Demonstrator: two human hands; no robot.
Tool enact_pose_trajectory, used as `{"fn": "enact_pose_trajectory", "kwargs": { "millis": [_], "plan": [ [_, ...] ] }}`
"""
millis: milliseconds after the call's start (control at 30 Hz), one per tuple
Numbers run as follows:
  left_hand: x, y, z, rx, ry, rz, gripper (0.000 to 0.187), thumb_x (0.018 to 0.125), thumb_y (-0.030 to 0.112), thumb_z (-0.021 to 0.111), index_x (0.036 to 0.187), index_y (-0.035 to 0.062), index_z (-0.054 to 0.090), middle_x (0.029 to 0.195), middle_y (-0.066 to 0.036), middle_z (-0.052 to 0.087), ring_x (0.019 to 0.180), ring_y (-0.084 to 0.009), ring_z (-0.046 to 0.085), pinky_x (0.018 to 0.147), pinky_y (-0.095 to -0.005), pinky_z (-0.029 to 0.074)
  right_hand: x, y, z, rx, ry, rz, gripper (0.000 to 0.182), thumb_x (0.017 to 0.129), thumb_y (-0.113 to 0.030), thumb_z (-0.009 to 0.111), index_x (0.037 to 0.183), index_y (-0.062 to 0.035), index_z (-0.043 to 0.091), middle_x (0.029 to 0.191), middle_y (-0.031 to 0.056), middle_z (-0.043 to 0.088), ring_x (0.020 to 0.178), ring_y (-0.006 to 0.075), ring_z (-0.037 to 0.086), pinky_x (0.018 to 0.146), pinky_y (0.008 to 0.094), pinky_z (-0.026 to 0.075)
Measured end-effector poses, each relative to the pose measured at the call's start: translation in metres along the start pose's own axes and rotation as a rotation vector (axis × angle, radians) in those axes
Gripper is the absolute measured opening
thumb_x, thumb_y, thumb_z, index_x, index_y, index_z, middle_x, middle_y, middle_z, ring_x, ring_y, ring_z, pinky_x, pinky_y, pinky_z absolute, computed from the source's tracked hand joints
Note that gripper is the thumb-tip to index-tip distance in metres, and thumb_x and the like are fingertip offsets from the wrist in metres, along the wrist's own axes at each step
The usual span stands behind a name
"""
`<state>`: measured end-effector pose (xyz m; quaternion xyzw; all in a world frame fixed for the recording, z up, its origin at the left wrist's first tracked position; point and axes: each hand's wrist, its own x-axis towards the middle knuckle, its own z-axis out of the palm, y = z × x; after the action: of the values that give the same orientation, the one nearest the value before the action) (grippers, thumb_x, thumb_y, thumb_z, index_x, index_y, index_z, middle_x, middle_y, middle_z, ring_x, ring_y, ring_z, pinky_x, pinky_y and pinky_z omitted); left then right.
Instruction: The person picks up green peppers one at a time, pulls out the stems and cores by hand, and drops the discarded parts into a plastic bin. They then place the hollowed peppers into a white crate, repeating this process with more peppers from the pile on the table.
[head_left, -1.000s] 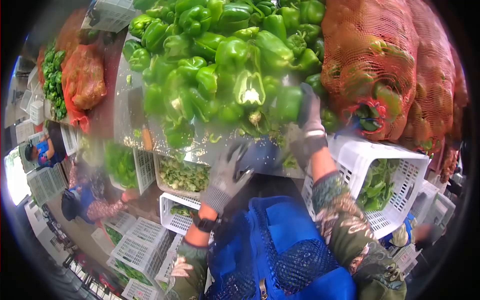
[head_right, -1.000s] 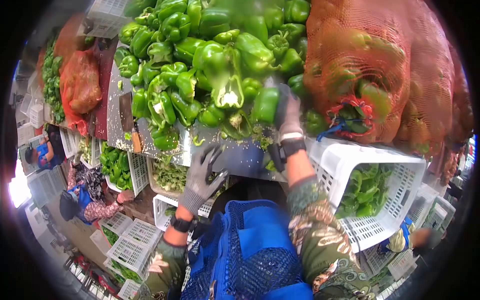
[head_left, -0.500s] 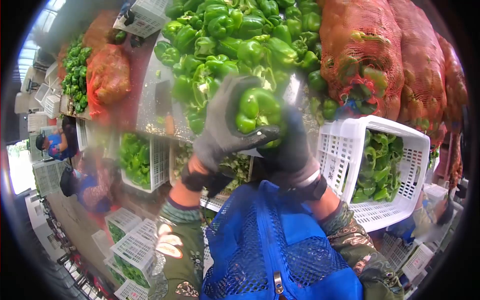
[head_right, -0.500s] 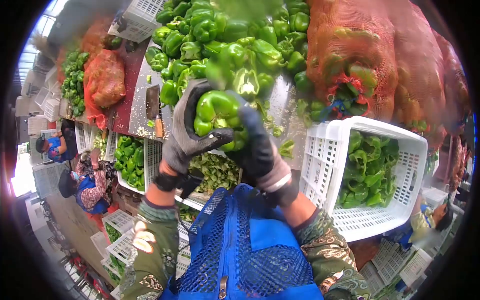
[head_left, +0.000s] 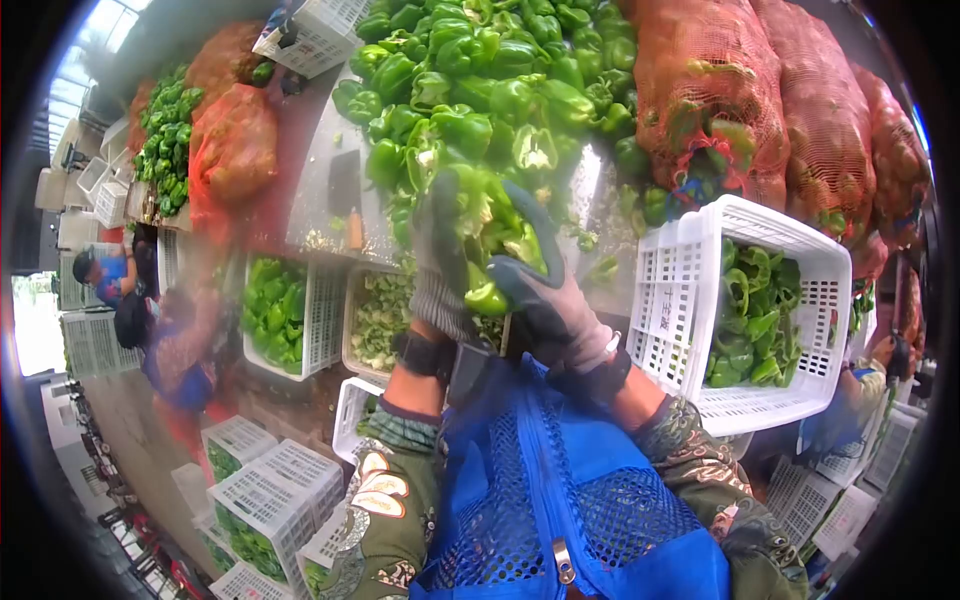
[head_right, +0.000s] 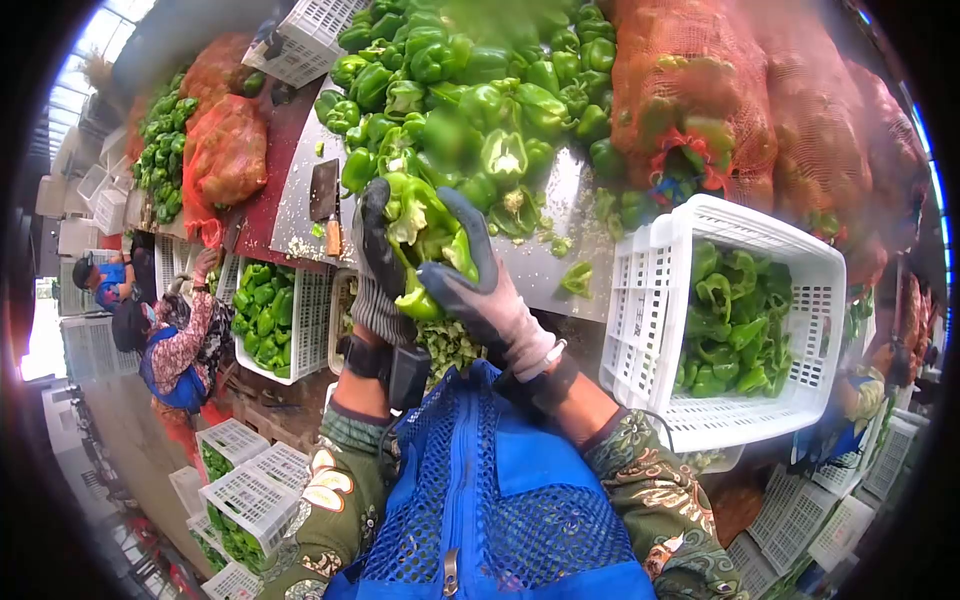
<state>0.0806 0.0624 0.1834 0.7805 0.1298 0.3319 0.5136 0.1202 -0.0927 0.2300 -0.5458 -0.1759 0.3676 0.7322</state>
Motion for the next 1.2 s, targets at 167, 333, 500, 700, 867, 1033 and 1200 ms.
{"fn": "enact_pose_trajectory", "kwargs": {
  "millis": [167,333,500,700,867,1033,1200],
  "plan": [
    [-0.002,0.042,-0.011,-0.899,0.186,-0.504,0.039,0.099,0.037,0.043,0.124,0.0077,0.052,0.116,-0.007,0.059,0.106,-0.0179,0.058,0.096,-0.0329,0.045,-0.005,0.011,0.009,-0.111,-0.030,-0.161,0.071,0.082,-0.015,0.067,0.144,-0.0056,0.034,0.140,0.0101,0.044,0.132,0.0200,0.038,0.111,0.0328,0.026],
    [-0.015,-0.005,-0.048,-1.384,0.236,-0.707,0.062,0.082,0.063,0.055,0.119,0.0132,0.057,0.113,-0.009,0.062,0.099,-0.0333,0.062,0.084,-0.0491,0.055,-0.032,0.006,0.015,0.497,-0.184,0.067,0.062,0.083,-0.017,0.066,0.138,-0.0074,0.039,0.114,0.0114,0.059,0.103,0.0204,0.059,0.088,0.0334,0.050],
    [-0.036,-0.016,-0.097,-0.628,0.085,-0.390,0.059,0.086,0.051,0.058,0.120,0.0031,0.056,0.111,-0.013,0.065,0.102,-0.0340,0.063,0.086,-0.0478,0.054,-0.050,-0.023,0.006,0.777,-0.281,0.169,0.079,0.086,-0.055,0.059,0.142,-0.0050,0.034,0.109,0.0166,0.062,0.093,0.0290,0.066,0.081,0.0384,0.056],
    [-0.046,0.122,-0.106,-0.090,-0.685,-0.291,0.054,0.079,0.031,0.070,0.122,0.0000,0.057,0.113,-0.014,0.064,0.105,-0.0263,0.062,0.093,-0.0386,0.048,-0.055,-0.041,-0.005,0.561,-0.205,0.222,0.089,0.083,-0.067,0.054,0.139,0.0003,0.039,0.099,0.0125,0.065,0.090,0.0232,0.066,0.080,0.0353,0.056],
    [-0.037,0.111,-0.092,-0.251,-0.377,-0.520,0.044,0.083,0.024,0.071,0.119,0.0045,0.057,0.102,-0.011,0.064,0.094,-0.0145,0.063,0.074,-0.0268,0.054,-0.049,-0.045,-0.004,0.537,-0.180,0.253,0.081,0.084,-0.059,0.055,0.138,-0.0002,0.041,0.108,0.0145,0.063,0.092,0.0253,0.066,0.080,0.0366,0.055],
    [-0.038,0.053,-0.079,0.400,-0.203,0.373,0.039,0.092,0.017,0.057,0.127,0.0030,0.048,0.110,-0.015,0.058,0.098,-0.0256,0.059,0.082,-0.0372,0.050,-0.073,-0.050,0.004,0.510,-0.156,0.406,0.068,0.083,-0.049,0.057,0.129,-0.0004,0.051,0.109,0.0140,0.062,0.092,0.0227,0.065,0.077,0.0355,0.056],
    [-0.057,0.027,-0.051,-0.451,-0.139,-0.166,0.052,0.092,0.018,0.061,0.137,0.0028,0.038,0.128,-0.014,0.052,0.113,-0.0259,0.057,0.096,-0.0379,0.050,-0.065,-0.038,-0.012,0.241,-0.265,0.110,0.062,0.081,-0.044,0.059,0.125,-0.0002,0.055,0.134,0.0163,0.046,0.102,0.0238,0.060,0.085,0.0373,0.051]
  ]
}}
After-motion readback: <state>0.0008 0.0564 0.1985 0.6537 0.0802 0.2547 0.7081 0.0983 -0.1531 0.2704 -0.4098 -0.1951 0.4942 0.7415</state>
